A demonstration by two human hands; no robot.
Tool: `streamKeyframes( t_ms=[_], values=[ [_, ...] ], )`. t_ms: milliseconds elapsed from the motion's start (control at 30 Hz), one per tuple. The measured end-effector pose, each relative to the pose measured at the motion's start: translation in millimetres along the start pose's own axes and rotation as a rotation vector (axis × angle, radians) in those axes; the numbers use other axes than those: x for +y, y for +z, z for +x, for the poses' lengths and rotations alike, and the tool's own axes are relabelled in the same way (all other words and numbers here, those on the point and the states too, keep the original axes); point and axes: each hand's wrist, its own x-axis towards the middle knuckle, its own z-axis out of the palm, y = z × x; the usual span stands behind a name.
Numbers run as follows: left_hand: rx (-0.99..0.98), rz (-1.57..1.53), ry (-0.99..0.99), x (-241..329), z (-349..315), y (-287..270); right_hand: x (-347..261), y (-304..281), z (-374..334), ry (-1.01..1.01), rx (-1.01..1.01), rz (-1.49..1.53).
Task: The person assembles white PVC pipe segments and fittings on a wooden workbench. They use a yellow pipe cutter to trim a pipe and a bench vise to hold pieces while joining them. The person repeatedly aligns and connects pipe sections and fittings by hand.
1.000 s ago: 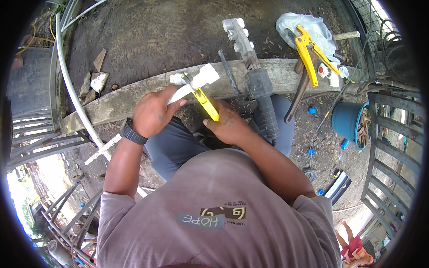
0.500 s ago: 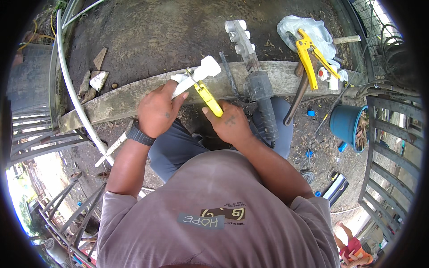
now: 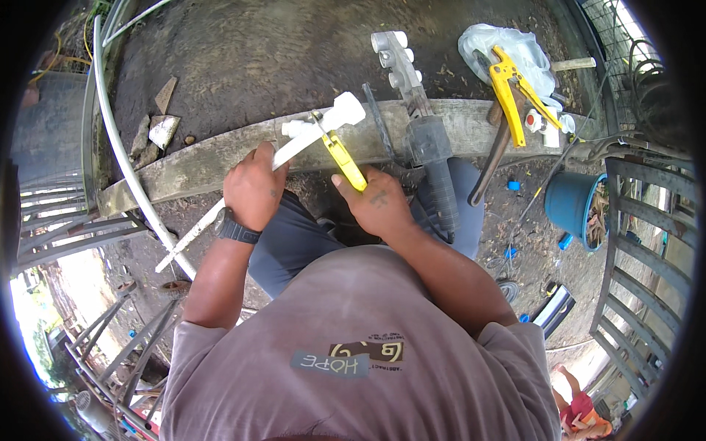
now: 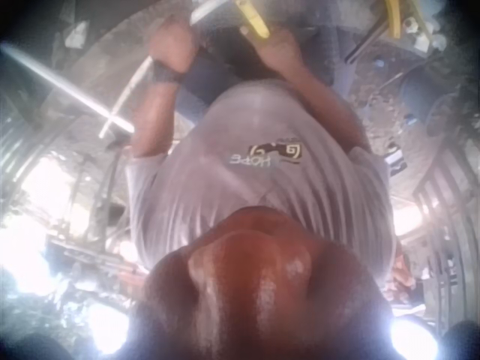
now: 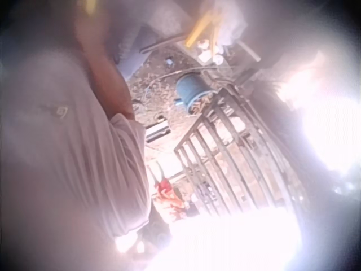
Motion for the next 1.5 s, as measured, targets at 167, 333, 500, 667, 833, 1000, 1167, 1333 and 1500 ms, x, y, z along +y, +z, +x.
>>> streamKeyframes(
  t_ms=[167, 333, 500, 667, 833, 1000, 1167, 1333, 1500],
  values=[
    [-0.033, 0.037, -0.014, -1, 6, -1, 12, 8, 8, -0.032, -0.023, -0.061],
    [-0.046, 0.041, 0.004, -4, 6, 0, 20, 12, 14, -0.059, -0.049, -0.08],
    [-0.092, 0.071, -0.009, -2, 5, 1, 17, 11, 13, 0.005, -0.089, -0.038],
    [-0.042, 0.062, -0.008, -3, -2, 6, 19, 18, 10, 0.064, -0.127, -0.056],
    [-0.097, 0.017, 0.003, -3, -3, 2, 18, 18, 6, 0.023, -0.09, -0.017],
    [-0.219, -0.127, 0.078, -19, 5, -10, 20, 20, 5, -0.04, -0.076, -0.037],
    [-0.386, -0.313, 0.091, -27, 15, -17, 15, 16, 3, -0.019, -0.076, -0.023],
    [-0.563, -0.444, 0.03, -20, 24, -30, 19, 13, 3, -0.074, -0.043, 0.006],
    [-0.63, -0.422, 0.014, -22, 30, -30, 22, 13, 6, -0.107, -0.044, 0.0]
  ],
)
